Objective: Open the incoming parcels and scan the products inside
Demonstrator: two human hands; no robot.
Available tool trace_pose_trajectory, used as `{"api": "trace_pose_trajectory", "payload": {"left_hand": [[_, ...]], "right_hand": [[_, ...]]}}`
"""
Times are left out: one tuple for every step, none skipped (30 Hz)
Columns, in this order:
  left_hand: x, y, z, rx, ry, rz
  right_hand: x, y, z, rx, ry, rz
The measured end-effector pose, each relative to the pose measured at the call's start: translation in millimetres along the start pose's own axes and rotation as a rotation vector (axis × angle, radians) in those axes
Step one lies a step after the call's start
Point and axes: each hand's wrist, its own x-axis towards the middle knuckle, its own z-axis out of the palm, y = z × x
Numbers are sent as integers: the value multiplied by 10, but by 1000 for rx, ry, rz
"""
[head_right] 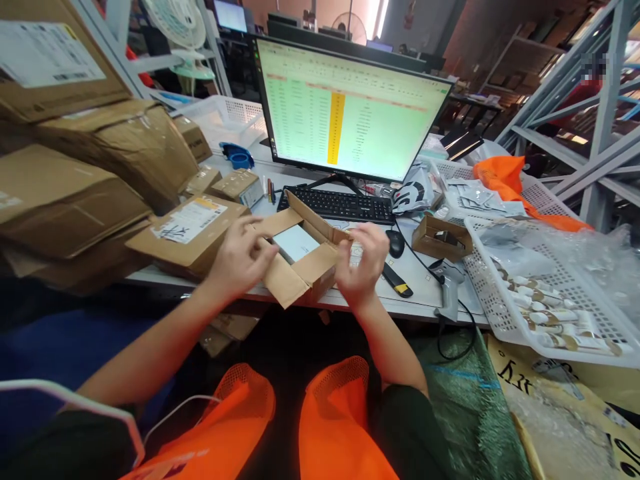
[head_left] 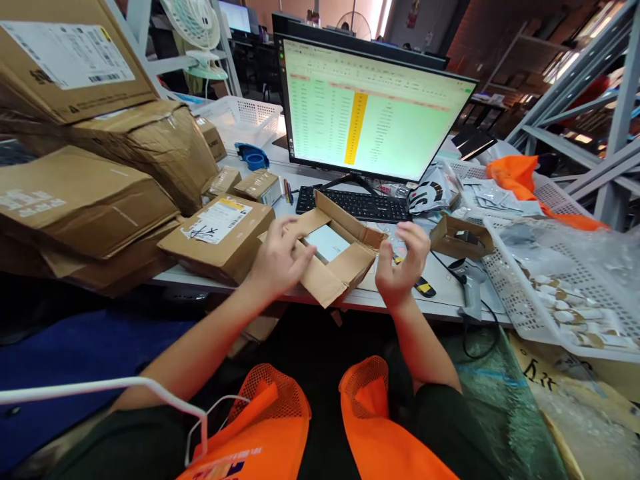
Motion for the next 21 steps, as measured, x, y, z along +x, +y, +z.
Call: {"api": "trace_pose_trajectory", "payload": {"left_hand": [[183,18,-88,97,-130,-87],[372,32,-159,198,-277,-145],[550,42,-213,285,-435,-172],[704,47,-254,356,-568,-174],[827,47,-288,407,-671,-154],[921,37,-321,439,-734,-121],[990,13,-358,455,-759,-85],[1043,-28,-401,453,-764,-55],[1089,-89,-449,433,-762,-41],[1131,-167,-500,399,-759,-45],[1171,-254,-549,361,-765,-63],[1203,-339,-591,337,-775,-99],[1221,-409,-623,337,-771,-138],[1219,-454,-641,360,-730,-157],[1193,-466,-645,392,-657,-139],[1145,-442,-638,409,-583,-76],[1081,-389,-620,394,-537,29],[1011,-315,-594,343,-540,157],[944,-232,-563,265,-594,283],[889,-152,-528,188,-688,380],[851,-83,-491,135,-785,439]], "right_hand": [[17,-171,-38,-19,-182,-162],[39,-324,-45,-40,-367,-293],[66,-444,-23,-78,-514,-383],[90,-520,17,-133,-609,-430],[106,-546,64,-191,-645,-441],[108,-523,105,-233,-636,-432],[90,-455,131,-239,-597,-427],[48,-351,136,-208,-525,-434],[-22,-223,121,-154,-419,-451],[-121,-83,90,-98,-286,-469],[-247,55,50,-58,-148,-475],[-397,181,13,-43,-30,-462],[-564,287,-15,-55,57,-424],[-738,369,-26,-84,113,-366],[-910,426,-17,-113,140,-296],[-1070,461,13,-127,144,-229],[-1210,479,60,-117,130,-171],[-1323,485,121,-86,101,-118],[-1406,487,191,-47,52,-64],[-1456,487,264,-9,-17,-3],[-1477,490,334,21,-96,63]]}}
